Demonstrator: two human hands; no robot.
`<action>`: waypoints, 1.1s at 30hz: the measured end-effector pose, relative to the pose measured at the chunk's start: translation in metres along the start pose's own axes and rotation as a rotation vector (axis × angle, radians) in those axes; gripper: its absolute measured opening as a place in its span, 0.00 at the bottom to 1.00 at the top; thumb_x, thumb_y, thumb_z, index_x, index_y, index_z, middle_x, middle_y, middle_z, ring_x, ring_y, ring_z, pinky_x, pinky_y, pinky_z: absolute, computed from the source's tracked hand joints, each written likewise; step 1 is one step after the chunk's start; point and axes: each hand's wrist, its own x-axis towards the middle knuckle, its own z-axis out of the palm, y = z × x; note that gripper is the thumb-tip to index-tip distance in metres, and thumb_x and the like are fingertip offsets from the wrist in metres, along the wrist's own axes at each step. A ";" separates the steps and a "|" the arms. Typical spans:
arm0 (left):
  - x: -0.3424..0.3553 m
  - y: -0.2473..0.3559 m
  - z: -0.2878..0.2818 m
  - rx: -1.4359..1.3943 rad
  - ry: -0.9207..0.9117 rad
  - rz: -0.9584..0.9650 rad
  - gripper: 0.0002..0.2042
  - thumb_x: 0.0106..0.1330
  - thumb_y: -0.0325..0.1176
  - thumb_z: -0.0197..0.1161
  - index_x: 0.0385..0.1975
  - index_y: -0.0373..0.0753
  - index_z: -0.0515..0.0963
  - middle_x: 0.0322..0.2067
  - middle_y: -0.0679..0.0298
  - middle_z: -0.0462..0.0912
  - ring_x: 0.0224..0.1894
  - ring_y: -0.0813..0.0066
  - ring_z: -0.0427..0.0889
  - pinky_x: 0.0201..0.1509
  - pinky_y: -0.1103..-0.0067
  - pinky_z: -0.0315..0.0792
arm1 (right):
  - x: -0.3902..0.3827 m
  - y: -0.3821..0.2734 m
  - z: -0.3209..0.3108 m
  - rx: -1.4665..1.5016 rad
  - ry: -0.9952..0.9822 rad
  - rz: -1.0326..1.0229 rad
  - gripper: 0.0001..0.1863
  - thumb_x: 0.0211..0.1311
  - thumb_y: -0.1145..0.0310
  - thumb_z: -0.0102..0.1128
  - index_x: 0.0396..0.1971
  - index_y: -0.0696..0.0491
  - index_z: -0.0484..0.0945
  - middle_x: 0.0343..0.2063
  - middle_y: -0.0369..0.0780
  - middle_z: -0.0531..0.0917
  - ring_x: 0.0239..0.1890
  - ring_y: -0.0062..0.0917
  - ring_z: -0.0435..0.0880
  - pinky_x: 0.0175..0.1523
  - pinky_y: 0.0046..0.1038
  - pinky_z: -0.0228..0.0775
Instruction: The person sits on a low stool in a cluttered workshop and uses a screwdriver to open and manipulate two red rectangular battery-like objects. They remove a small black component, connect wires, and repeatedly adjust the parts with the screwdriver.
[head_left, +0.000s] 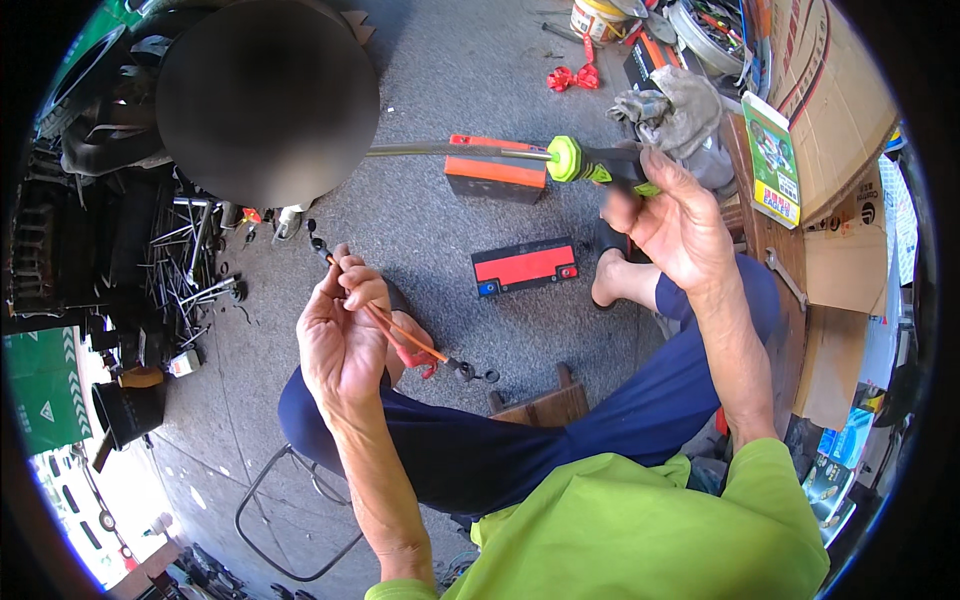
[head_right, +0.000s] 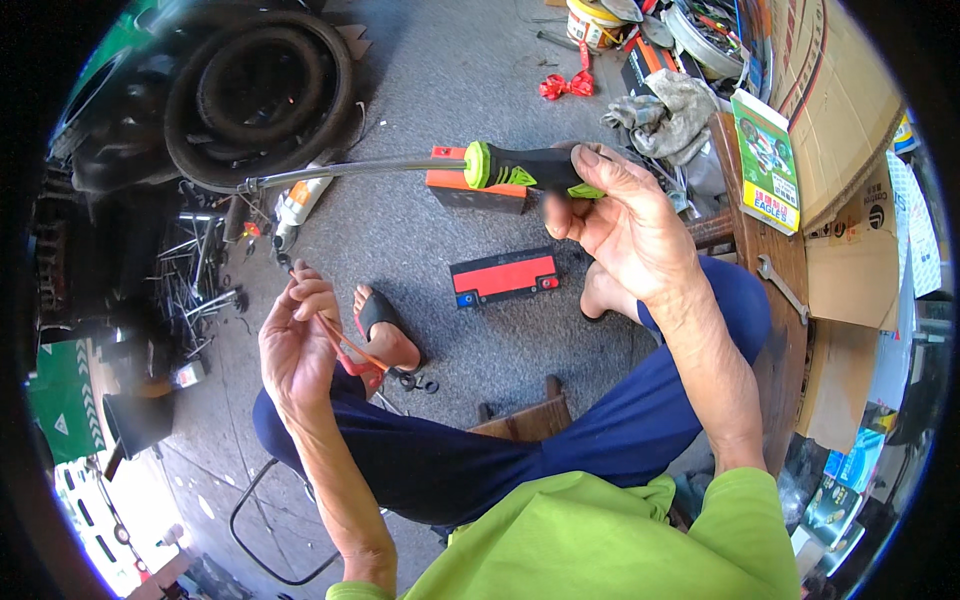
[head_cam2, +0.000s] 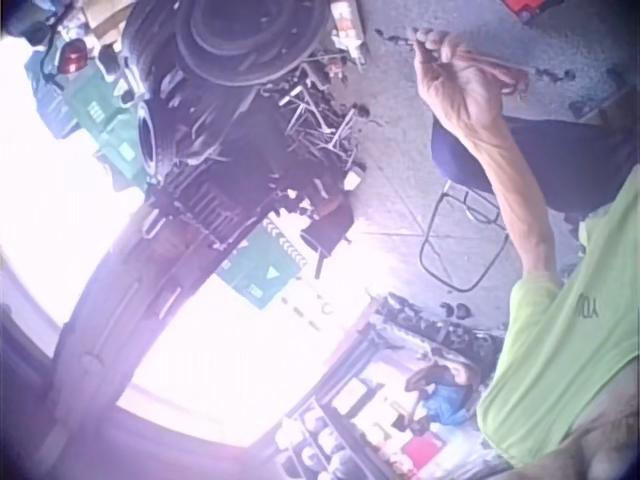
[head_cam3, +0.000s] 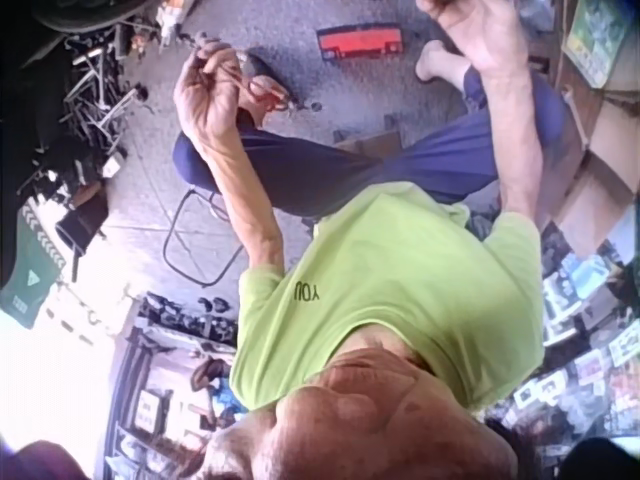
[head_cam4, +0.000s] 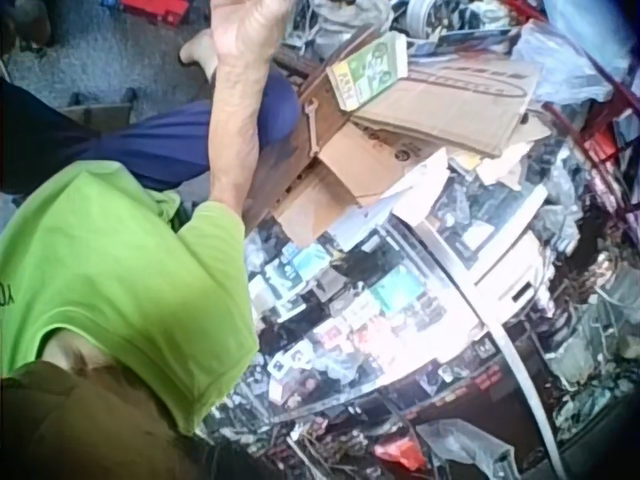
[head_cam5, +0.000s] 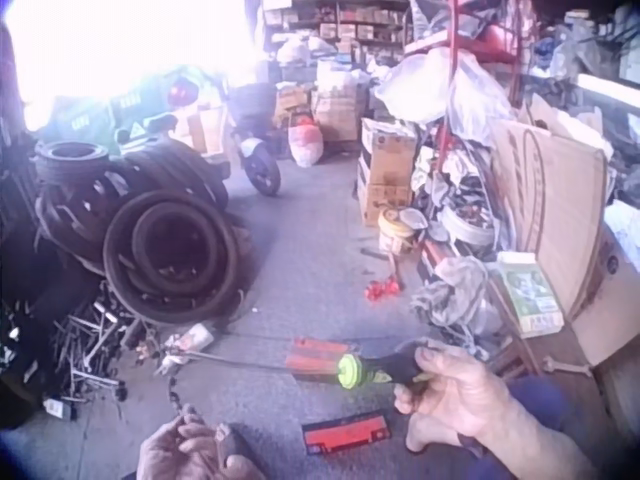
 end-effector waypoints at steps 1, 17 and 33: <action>-0.001 -0.001 0.004 -0.035 0.016 0.002 0.13 0.72 0.26 0.44 0.50 0.23 0.68 0.38 0.54 0.74 0.37 0.73 0.72 0.34 0.82 0.67 | 0.000 0.000 0.000 0.002 -0.002 0.000 0.13 0.65 0.63 0.57 0.45 0.52 0.75 0.38 0.41 0.81 0.34 0.27 0.81 0.42 0.31 0.72; -0.001 -0.012 -0.004 0.532 0.139 0.180 0.06 0.66 0.24 0.54 0.40 0.31 0.73 0.37 0.54 0.80 0.27 0.77 0.77 0.17 0.90 0.60 | -0.003 -0.003 0.015 -0.156 0.021 -0.052 0.16 0.66 0.60 0.55 0.44 0.57 0.75 0.27 0.41 0.80 0.27 0.25 0.78 0.37 0.26 0.71; -0.002 -0.019 -0.014 0.583 0.175 0.290 0.05 0.67 0.25 0.58 0.40 0.38 0.75 0.32 0.65 0.77 0.31 0.80 0.74 0.22 0.87 0.64 | -0.003 -0.002 0.023 -0.295 0.116 -0.117 0.12 0.64 0.65 0.58 0.43 0.57 0.75 0.26 0.38 0.80 0.24 0.21 0.78 0.31 0.23 0.68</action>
